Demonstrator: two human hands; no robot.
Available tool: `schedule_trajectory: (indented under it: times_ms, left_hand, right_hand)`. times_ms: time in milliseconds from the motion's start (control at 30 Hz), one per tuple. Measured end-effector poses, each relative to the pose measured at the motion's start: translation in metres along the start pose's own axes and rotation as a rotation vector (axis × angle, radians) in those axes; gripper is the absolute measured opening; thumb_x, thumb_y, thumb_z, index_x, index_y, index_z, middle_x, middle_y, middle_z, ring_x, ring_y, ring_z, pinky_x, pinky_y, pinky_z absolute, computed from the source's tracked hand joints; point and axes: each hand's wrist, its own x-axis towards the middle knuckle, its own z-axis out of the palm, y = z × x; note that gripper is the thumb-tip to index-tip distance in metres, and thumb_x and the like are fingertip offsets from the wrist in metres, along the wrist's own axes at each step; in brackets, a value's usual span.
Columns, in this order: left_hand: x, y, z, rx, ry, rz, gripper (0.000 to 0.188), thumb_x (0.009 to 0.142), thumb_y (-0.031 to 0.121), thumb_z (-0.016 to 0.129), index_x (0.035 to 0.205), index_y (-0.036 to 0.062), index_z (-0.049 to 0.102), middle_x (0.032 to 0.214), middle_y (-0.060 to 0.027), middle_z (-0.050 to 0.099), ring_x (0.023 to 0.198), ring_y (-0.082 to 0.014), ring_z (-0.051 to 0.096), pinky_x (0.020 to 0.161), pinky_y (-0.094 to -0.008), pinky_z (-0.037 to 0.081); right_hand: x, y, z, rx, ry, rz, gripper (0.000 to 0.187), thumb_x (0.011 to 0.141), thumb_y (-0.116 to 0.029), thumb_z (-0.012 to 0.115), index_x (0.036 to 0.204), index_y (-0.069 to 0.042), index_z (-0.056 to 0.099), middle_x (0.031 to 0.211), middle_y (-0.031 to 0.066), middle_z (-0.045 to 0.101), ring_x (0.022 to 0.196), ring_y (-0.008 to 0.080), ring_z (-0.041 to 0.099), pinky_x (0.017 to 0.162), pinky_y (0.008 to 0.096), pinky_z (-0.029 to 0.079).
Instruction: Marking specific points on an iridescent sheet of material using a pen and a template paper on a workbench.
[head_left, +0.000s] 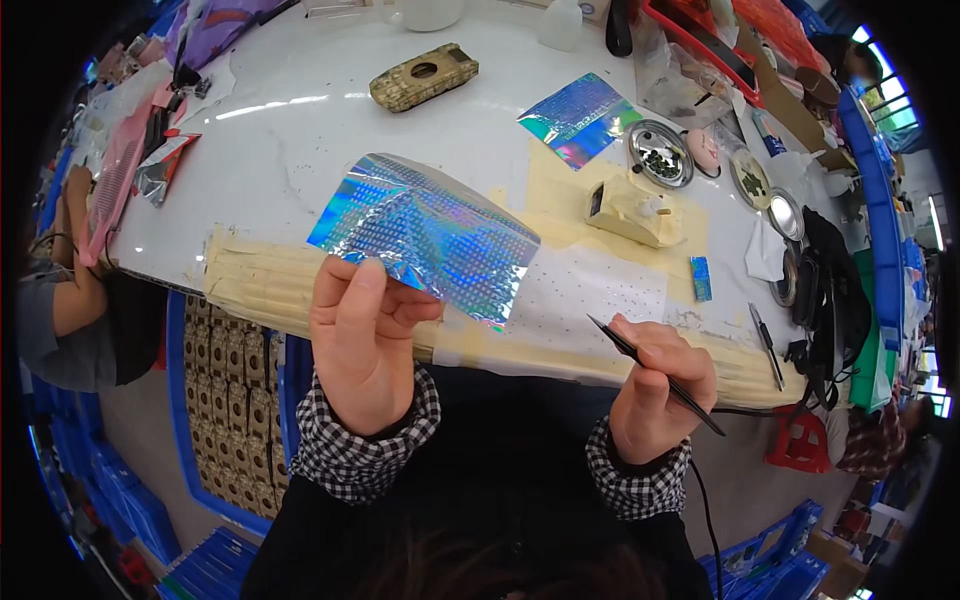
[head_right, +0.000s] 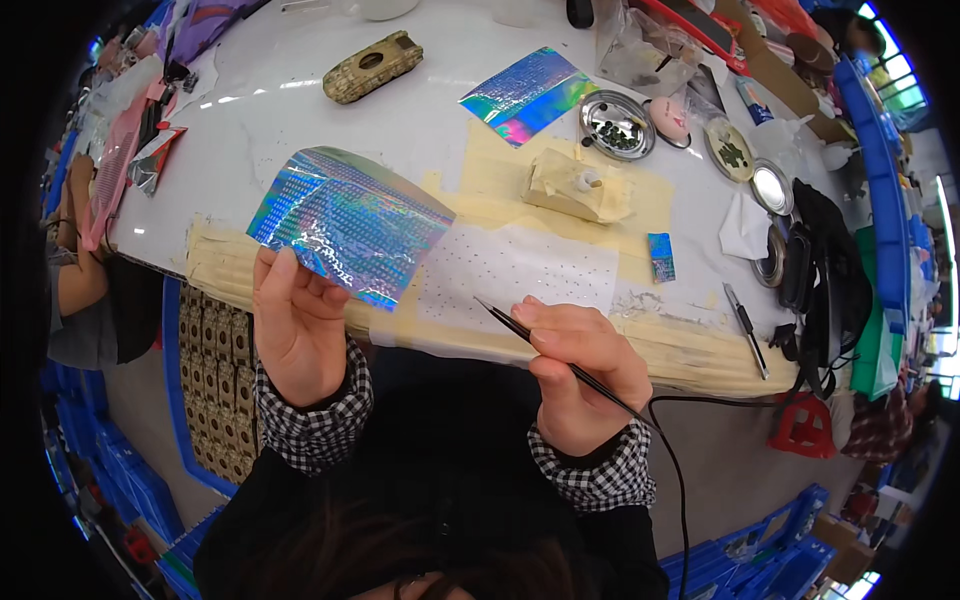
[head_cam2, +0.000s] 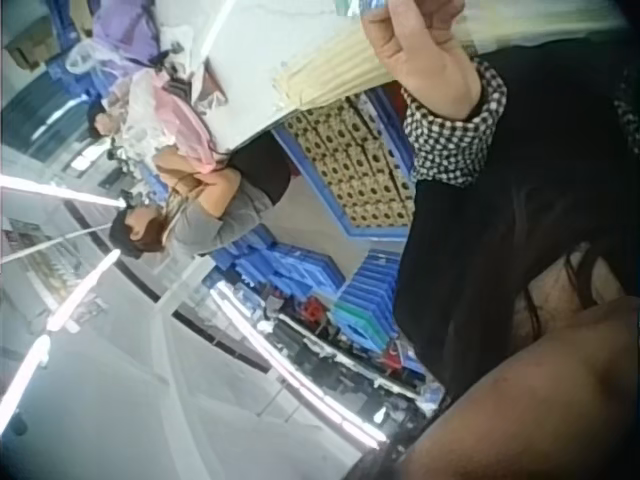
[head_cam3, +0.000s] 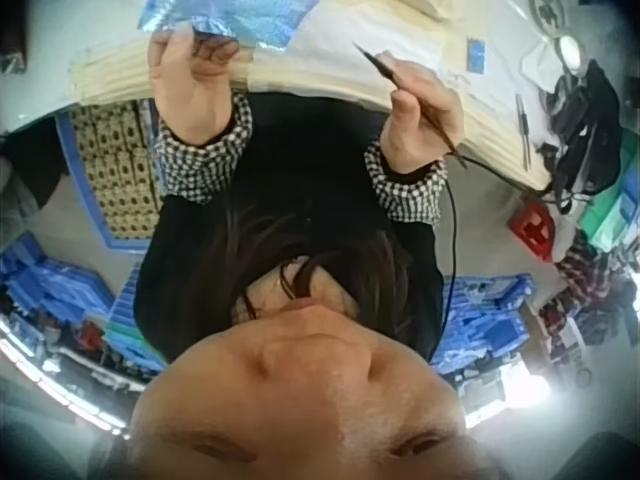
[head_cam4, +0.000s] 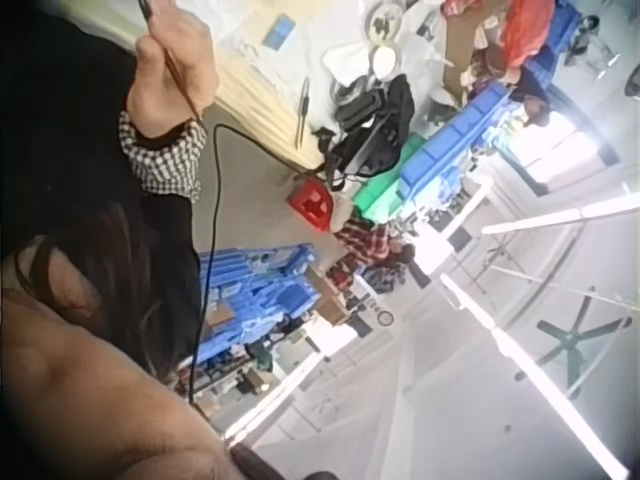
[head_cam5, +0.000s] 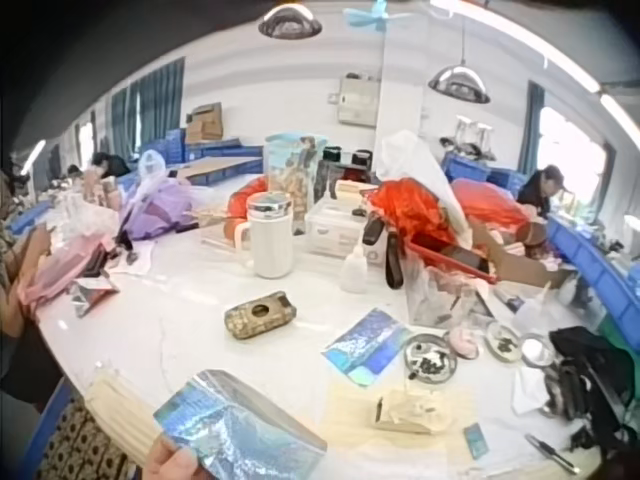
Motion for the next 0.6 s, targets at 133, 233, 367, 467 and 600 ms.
schedule_trajectory:
  times_ms: [133,233,367,467,600]
  left_hand:
    - [0.008,0.007,-0.005,0.046,0.001,0.065,0.008,0.092,0.012,0.048,0.093,0.0044,0.051,0.081,-0.0089,0.063,0.071,-0.0156,0.063,0.063,-0.0276,0.054]
    - [0.014,0.013,-0.011,0.137,-0.017,0.041,0.009,0.092,0.012,0.048,0.091,0.0033,0.051,0.079,-0.0089,0.063,0.069,-0.0147,0.063,0.063,-0.0258,0.053]
    - [0.019,0.021,-0.021,0.322,-0.043,0.068,0.009,0.091,0.01,0.05,0.088,0.0022,0.052,0.076,-0.0083,0.062,0.067,-0.014,0.062,0.061,-0.0241,0.051]
    - [0.021,0.024,-0.031,0.469,-0.035,0.11,0.008,0.09,0.008,0.052,0.086,0.0015,0.052,0.073,-0.0064,0.061,0.064,-0.0119,0.059,0.058,-0.0229,0.048]
    - [0.021,0.029,-0.036,0.669,-0.022,0.173,0.011,0.09,0.008,0.053,0.081,0.0008,0.054,0.066,-0.0029,0.058,0.057,-0.0069,0.051,0.053,-0.0199,0.04]
  right_hand:
    - [-0.001,0.0,-0.005,0.006,-0.001,-0.009,0.015,0.083,-0.011,0.065,0.091,0.0,0.059,0.094,0.0201,0.065,0.09,0.0271,0.063,0.084,0.039,0.049]
    - [-0.004,0.002,-0.011,-0.051,-0.045,-0.064,0.016,0.081,-0.011,0.067,0.091,0.0,0.059,0.094,0.0194,0.065,0.09,0.0272,0.063,0.084,0.0394,0.049]
    - [-0.007,0.003,-0.014,-0.061,-0.047,-0.064,0.018,0.08,-0.011,0.068,0.091,-0.001,0.059,0.094,0.018,0.065,0.09,0.0275,0.063,0.084,0.04,0.05]
    - [-0.01,0.004,-0.016,-0.062,-0.045,-0.047,0.017,0.08,-0.01,0.068,0.092,-0.001,0.059,0.094,0.0174,0.065,0.091,0.0276,0.063,0.085,0.0404,0.05]
    - [-0.011,0.005,-0.02,-0.089,-0.056,-0.037,0.018,0.078,-0.008,0.069,0.092,-0.002,0.06,0.094,0.0165,0.065,0.091,0.0276,0.063,0.085,0.0408,0.05]
